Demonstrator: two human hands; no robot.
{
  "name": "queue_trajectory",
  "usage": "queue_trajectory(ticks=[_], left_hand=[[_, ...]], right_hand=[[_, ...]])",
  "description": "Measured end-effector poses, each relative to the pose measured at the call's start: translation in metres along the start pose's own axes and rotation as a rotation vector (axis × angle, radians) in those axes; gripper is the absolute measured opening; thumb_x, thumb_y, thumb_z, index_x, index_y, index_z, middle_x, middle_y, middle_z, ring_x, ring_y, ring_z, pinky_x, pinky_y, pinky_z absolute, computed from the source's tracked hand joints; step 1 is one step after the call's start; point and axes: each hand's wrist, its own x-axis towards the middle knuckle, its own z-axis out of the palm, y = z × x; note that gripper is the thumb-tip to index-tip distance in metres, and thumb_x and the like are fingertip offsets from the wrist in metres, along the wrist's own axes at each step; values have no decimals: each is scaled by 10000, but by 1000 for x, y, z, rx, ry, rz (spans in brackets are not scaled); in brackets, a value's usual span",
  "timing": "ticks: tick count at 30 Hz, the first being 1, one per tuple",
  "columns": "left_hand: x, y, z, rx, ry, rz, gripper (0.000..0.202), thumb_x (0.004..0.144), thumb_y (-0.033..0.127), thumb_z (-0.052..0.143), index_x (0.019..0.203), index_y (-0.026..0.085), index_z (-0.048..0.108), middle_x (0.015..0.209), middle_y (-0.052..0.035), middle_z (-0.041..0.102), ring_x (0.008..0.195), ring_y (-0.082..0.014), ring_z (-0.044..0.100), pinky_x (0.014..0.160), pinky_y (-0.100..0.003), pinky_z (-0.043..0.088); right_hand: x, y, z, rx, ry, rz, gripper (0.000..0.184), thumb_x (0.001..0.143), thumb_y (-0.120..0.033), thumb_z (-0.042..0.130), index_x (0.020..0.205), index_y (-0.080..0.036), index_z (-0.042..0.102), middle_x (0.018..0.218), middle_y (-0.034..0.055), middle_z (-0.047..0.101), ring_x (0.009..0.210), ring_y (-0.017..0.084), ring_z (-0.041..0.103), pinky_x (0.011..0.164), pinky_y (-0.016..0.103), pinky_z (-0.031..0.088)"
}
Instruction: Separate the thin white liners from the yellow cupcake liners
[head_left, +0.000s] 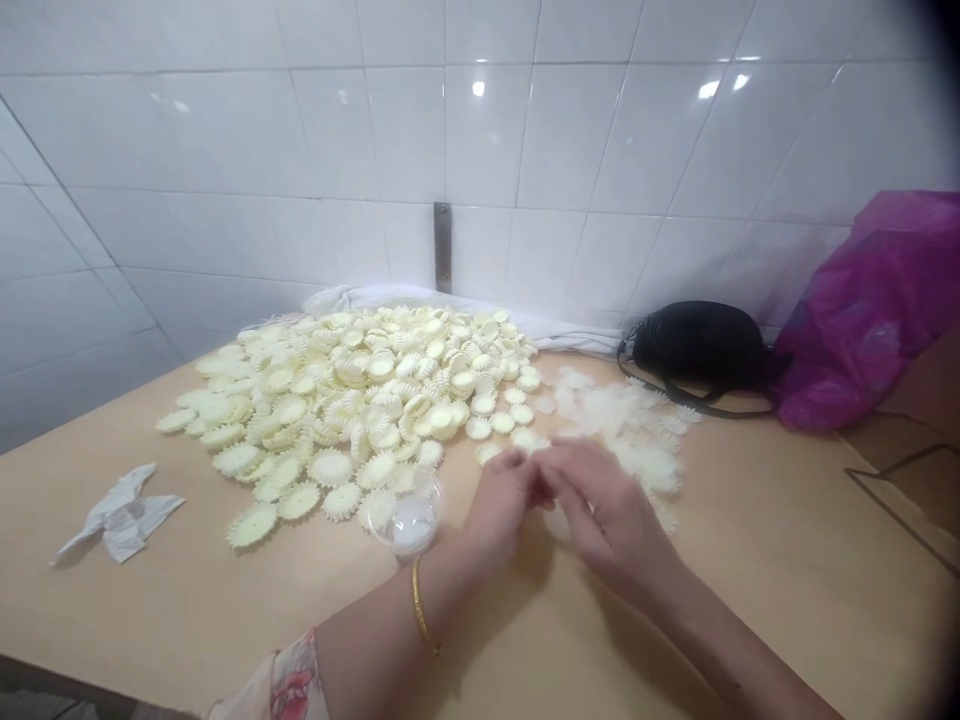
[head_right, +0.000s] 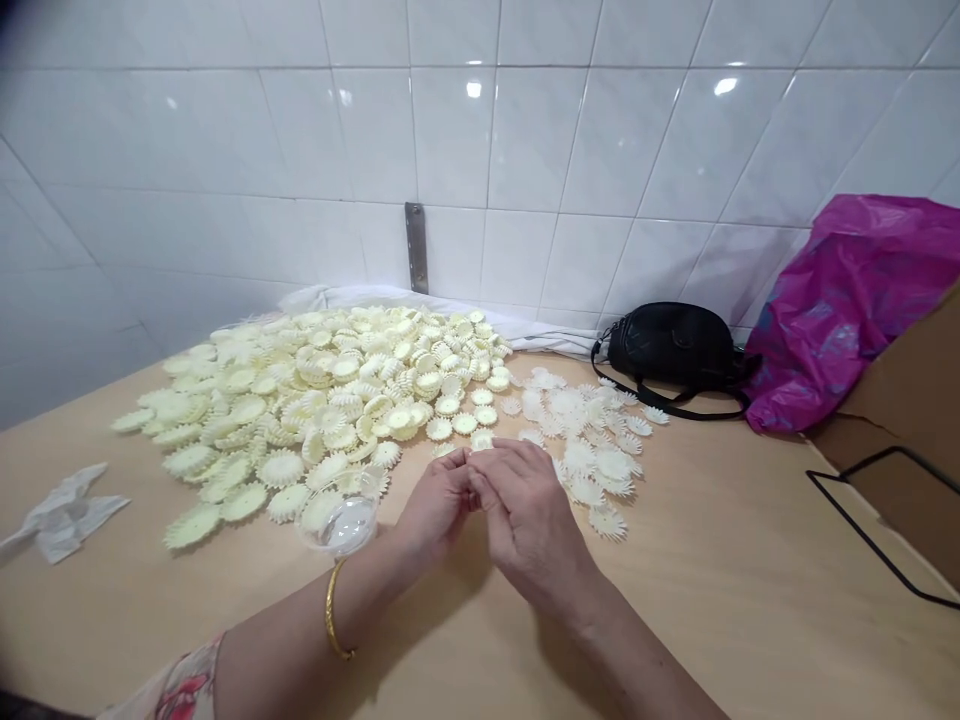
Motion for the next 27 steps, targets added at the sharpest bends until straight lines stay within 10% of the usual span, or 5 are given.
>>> queue_trajectory(ticks=[5,12,27], left_hand=[[1,0,5,-79,-44,-145,77,619,147,585,595,124,515,514,22,457,458,-57,398,467,-198,299],[-4,-1,1,245,-66,-49,449,718,597,514,693,149,520,598,-1,510,469,-77,434,443,-216,289],[-1,-12,-5,431,-78,141,315,706,374,610,550,164,433,443,46,375,406,-48,315,412,-210,231]], right_hand=[[-22,30,11,-16,72,-38,282,851,-127,408,1079,-197,559,1063,96,610,991,213,545,832,371,442],[-14,30,-1,288,178,490,148,820,-307,499,725,-200,539,661,-6,566,626,141,529,596,259,430],[-19,40,9,1014,-5,853,318,665,-391,702,891,-195,593,685,0,622,613,153,580,606,291,455]])
